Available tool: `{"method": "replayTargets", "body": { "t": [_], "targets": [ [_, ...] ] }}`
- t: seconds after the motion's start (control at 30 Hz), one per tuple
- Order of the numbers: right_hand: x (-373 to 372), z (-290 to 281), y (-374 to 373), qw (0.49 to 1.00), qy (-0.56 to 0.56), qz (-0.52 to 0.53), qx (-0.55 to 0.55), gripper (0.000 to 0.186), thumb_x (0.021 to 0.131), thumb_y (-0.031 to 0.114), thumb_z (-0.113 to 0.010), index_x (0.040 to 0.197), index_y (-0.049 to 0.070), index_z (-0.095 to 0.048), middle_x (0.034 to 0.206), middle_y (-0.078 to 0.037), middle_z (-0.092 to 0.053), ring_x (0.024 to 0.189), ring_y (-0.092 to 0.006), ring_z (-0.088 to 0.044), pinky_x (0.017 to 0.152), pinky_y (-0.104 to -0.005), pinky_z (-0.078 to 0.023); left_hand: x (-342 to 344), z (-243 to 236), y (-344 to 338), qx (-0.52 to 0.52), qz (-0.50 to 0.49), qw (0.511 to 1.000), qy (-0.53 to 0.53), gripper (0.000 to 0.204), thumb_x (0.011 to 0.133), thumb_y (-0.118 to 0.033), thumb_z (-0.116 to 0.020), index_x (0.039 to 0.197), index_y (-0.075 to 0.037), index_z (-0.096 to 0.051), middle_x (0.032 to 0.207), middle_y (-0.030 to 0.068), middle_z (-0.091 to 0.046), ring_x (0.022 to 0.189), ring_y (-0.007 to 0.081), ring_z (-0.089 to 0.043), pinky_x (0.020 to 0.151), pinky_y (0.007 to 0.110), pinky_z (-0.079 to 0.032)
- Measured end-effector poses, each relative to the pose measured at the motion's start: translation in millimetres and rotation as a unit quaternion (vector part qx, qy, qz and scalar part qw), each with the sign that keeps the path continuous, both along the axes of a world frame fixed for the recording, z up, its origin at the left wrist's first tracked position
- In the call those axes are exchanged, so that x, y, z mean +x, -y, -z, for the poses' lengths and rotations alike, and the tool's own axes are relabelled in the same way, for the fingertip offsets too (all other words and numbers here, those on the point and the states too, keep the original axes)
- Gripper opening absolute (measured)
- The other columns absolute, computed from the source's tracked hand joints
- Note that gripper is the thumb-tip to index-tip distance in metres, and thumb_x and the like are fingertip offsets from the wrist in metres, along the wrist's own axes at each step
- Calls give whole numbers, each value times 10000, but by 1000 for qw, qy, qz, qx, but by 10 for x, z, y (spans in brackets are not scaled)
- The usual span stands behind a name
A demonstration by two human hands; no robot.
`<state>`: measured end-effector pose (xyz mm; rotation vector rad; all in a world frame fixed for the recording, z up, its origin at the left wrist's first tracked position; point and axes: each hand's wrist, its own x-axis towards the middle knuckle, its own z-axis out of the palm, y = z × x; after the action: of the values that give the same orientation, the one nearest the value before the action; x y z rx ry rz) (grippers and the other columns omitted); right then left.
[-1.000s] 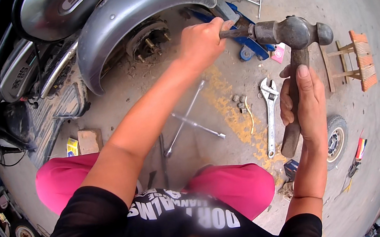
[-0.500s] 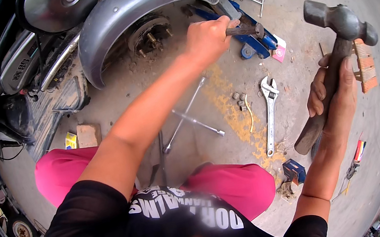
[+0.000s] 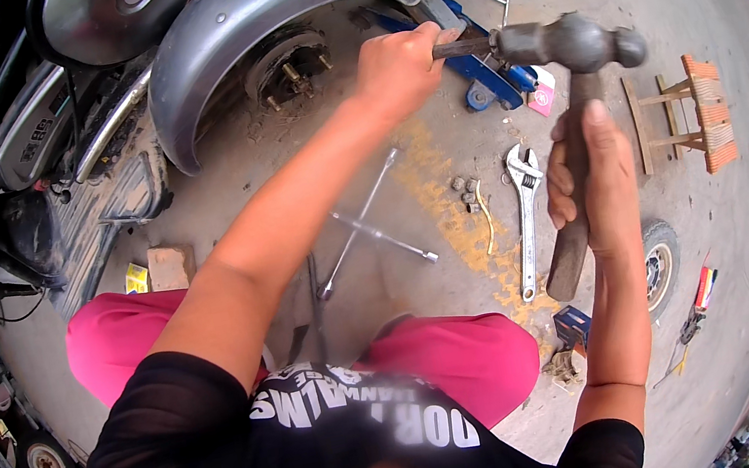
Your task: The person uses a hammer and chisel to work on the motorcycle's rear wheel hub while the vehicle is lifted on a jack. They then attempt to fit a tire onto the wheel hub, adjusting the tire and hub components by hand.
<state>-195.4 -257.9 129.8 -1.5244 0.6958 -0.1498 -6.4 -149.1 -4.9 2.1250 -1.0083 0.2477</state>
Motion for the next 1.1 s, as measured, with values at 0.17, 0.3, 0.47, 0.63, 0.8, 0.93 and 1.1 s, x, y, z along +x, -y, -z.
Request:
{"method": "replayTargets", "body": {
  "t": [0.17, 0.3, 0.47, 0.63, 0.8, 0.93, 1.1],
  "targets": [
    [-9, -290, 182, 996, 71, 52, -5, 553, 977, 538, -397, 909, -1, -498, 532, -28, -413, 336, -103, -357, 315, -245, -332, 0, 18, -11, -11, 11, 1000, 21, 204, 743, -69, -642, 941, -114, -663, 720, 134, -645, 690, 348, -634, 606, 441, -512],
    [-30, -150, 115, 994, 96, 43, 15, 535, 982, 536, -387, 891, 17, -478, 537, -30, -416, 360, -104, -380, 330, -246, -337, 2, 31, 6, -2, 3, 1000, -8, 192, 748, -76, -633, 936, -111, -657, 718, 142, -642, 697, 351, -637, 606, 443, -510],
    [41, -137, 162, 999, 24, 12, 36, 520, 987, 523, -390, 897, 18, -472, 535, -32, -418, 374, -108, -399, 342, -252, -348, -5, -4, -8, 16, 0, 1000, -4, 164, 763, -84, -627, 924, -107, -652, 731, 146, -642, 706, 354, -637, 611, 443, -509],
    [-61, -106, 35, 968, 193, 140, 75, 563, 973, 568, -369, 884, 22, -466, 528, -27, -389, 342, -119, -375, 314, -265, -341, 55, 37, -37, -22, 7, 1000, 9, 168, 771, -81, -624, 934, -111, -650, 756, 140, -645, 710, 355, -633, 617, 445, -506],
    [-22, 52, 58, 997, 14, 61, 45, 535, 976, 555, -383, 901, 34, -485, 522, -5, -374, 329, -93, -345, 297, -248, -317, 84, -25, -34, -9, -1, 1000, 1, 196, 769, -78, -630, 961, -116, -652, 762, 131, -646, 708, 355, -630, 624, 451, -501],
    [-108, -72, 106, 965, 229, 117, 52, 516, 981, 548, -376, 908, 45, -468, 519, 9, -344, 328, -75, -318, 291, -228, -295, 62, 50, -94, 2, 18, 1000, 3, 159, 771, -121, -648, 929, -105, -643, 724, 131, -639, 689, 344, -634, 624, 458, -503],
    [32, 308, -121, 998, -13, -21, 51, 536, 988, 519, -391, 899, -4, -468, 548, -53, -437, 371, -137, -402, 362, -281, -370, 89, 375, -272, 18, -27, 999, 22, 120, 798, -197, -653, 831, -90, -608, 681, 119, -636, 653, 334, -635, 604, 450, -503]
  ]
}}
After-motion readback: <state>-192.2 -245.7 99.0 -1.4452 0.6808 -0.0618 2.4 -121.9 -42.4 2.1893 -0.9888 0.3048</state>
